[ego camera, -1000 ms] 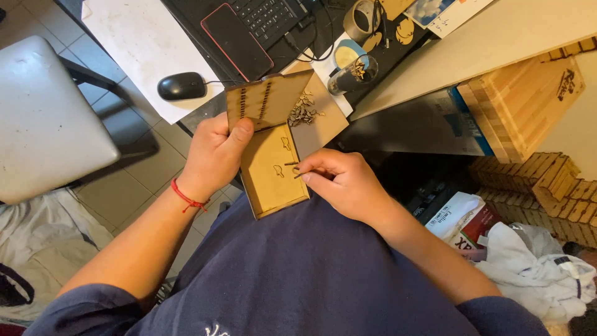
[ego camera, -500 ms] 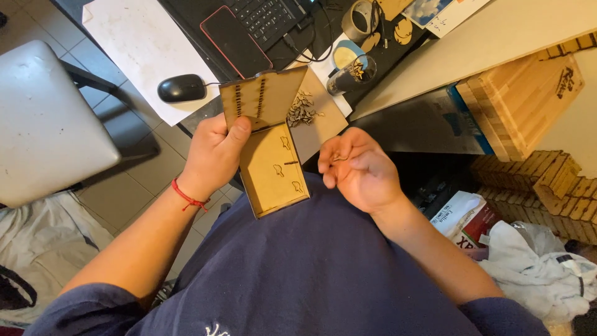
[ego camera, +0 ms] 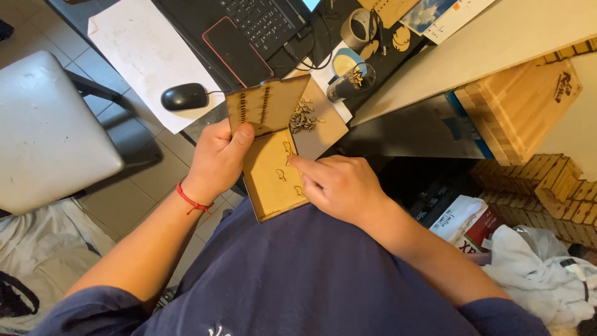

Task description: Organizing and inspecting small laser-cut wooden boxes at a workstation, including checking contents and stacking them neatly.

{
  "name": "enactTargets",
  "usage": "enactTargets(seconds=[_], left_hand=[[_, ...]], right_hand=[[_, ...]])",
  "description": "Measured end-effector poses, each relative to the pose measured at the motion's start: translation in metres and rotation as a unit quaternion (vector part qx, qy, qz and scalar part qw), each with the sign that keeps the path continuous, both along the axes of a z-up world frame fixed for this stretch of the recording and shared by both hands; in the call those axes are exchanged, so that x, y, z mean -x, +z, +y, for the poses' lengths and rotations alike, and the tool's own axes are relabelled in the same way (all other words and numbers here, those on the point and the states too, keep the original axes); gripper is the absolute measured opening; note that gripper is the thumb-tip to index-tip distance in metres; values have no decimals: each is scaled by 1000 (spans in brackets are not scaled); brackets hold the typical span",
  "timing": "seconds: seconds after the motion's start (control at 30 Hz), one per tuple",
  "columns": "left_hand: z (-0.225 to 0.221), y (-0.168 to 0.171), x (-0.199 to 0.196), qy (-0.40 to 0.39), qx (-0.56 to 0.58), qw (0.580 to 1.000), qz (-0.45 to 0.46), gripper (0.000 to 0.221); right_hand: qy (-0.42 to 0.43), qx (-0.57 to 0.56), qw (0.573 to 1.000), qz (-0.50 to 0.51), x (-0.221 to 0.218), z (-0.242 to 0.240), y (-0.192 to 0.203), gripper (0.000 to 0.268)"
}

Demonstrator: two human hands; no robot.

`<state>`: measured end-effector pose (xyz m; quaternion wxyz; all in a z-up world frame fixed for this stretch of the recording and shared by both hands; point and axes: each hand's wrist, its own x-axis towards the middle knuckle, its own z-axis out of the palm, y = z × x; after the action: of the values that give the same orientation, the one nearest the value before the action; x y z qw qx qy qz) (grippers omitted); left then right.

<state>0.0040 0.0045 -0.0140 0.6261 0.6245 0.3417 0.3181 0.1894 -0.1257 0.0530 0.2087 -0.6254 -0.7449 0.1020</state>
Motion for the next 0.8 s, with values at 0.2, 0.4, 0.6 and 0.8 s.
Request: enactTargets(seconds=[0.2, 0.4, 0.6, 0.8], left_hand=[[3, -30, -2, -9, -58, 994, -87, 55], [15, -25, -16, -4, -175, 972, -153, 88], [36, -10, -32, -34, -252, 956, -146, 69], [-8, -8, -39, -39, 113, 960, -253, 76]], right_hand=[[-175, 246, 885, 353, -20, -6, -55, 46], [-172, 335, 754, 538, 2, 11, -34, 33], [-207, 263, 614, 715, -11, 19, -57, 21], [-174, 200, 699, 665, -16, 29, -40, 30]])
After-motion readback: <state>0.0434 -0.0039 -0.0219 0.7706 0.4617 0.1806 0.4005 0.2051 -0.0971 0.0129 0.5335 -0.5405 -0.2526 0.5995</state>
